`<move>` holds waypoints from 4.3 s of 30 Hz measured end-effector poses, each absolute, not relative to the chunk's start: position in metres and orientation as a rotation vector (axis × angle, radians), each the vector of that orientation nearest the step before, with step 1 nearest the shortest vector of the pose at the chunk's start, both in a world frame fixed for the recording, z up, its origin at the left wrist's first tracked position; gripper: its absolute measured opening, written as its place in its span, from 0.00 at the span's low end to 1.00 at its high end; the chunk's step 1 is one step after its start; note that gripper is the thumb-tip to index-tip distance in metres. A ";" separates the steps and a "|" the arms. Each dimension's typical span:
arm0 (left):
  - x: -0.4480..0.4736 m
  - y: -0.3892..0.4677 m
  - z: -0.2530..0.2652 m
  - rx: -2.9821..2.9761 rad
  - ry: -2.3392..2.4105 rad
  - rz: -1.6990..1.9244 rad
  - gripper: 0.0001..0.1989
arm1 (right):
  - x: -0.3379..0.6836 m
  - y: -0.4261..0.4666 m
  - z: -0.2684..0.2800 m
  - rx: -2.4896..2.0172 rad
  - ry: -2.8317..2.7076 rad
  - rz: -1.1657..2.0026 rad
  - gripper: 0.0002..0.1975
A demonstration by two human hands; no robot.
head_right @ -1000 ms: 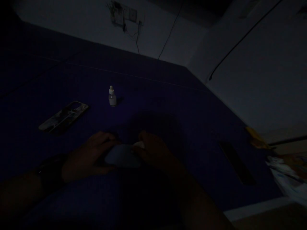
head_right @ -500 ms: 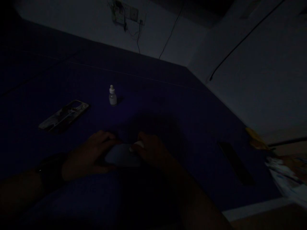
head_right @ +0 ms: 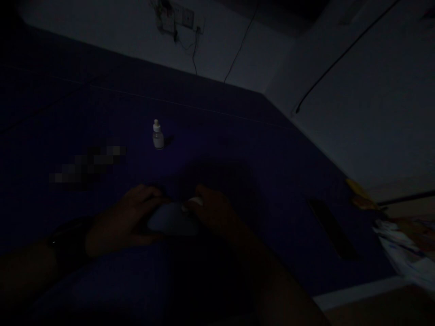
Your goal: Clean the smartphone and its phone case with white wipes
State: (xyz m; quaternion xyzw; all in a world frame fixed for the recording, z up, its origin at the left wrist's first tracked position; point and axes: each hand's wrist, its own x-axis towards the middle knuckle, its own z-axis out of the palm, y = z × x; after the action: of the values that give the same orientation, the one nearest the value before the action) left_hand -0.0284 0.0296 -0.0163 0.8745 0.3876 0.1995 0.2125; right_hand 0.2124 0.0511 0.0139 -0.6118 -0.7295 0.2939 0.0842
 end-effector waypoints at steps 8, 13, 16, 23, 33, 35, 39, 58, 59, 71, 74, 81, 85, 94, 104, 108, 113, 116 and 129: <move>-0.029 0.029 -0.018 2.433 1.079 0.572 0.28 | 0.213 0.049 0.011 -1.794 -2.187 0.925 0.09; -0.028 0.030 -0.017 2.430 1.080 0.551 0.28 | 0.216 0.051 0.011 -1.805 -2.149 0.895 0.09; -0.028 0.029 -0.016 2.430 1.079 0.562 0.29 | 0.226 0.049 0.016 -1.817 -2.144 1.011 0.09; -0.028 0.029 -0.018 2.427 1.069 0.562 0.29 | 0.221 0.046 0.019 -1.778 -2.241 1.039 0.08; -0.028 0.029 -0.016 2.446 1.079 0.557 0.29 | 0.225 0.046 0.017 -1.793 -2.273 1.073 0.09; -0.028 0.029 -0.016 2.442 1.085 0.551 0.29 | 0.221 0.046 0.017 -1.821 -2.237 1.034 0.09; -0.029 0.029 -0.017 2.439 1.081 0.554 0.28 | 0.215 0.047 0.016 -1.845 -2.190 0.983 0.10; -0.028 0.030 -0.019 2.432 1.082 0.550 0.29 | 0.238 0.044 0.019 -1.829 -2.325 1.016 0.07; -0.028 0.030 -0.019 2.433 1.078 0.553 0.29 | 0.237 0.044 0.020 -1.823 -2.340 1.011 0.07; -0.028 0.029 -0.020 2.435 1.083 0.557 0.29 | 0.222 0.042 0.018 -1.802 -2.386 0.929 0.09; -0.028 0.029 -0.020 2.427 1.075 0.575 0.29 | 0.235 0.044 0.019 -1.809 -2.338 1.008 0.08; -0.029 0.029 -0.019 2.428 1.088 0.569 0.28 | 0.230 0.054 0.010 -1.830 -2.142 0.913 0.11; -0.029 0.029 -0.018 2.431 1.076 0.575 0.28 | 0.224 0.053 0.012 -1.851 -2.126 0.928 0.11; -0.029 0.029 -0.020 2.444 1.085 0.573 0.29 | 0.236 0.052 0.014 -1.878 -2.185 0.968 0.11; -0.028 0.028 -0.017 2.424 1.101 0.571 0.27 | 0.235 0.046 0.017 -1.823 -2.361 0.959 0.09; -0.028 0.028 -0.017 2.423 1.097 0.609 0.26 | 0.235 0.045 0.015 -1.761 -2.435 0.966 0.09; -0.029 0.028 -0.019 2.415 1.081 0.611 0.26 | 0.235 0.044 0.017 -1.828 -2.408 0.890 0.08; -0.029 0.029 -0.019 2.424 1.092 0.603 0.26 | 0.236 0.046 0.016 -1.809 -2.411 0.904 0.08; -0.028 0.028 -0.017 2.419 1.091 0.618 0.27 | 0.239 0.044 0.011 -1.611 -2.601 0.865 0.10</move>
State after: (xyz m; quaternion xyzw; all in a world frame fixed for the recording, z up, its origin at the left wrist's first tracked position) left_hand -0.0276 0.0279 -0.0174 0.8686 0.3918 0.2219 0.2068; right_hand 0.2388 0.0442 0.0113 -0.5067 -0.8179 0.2719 -0.0190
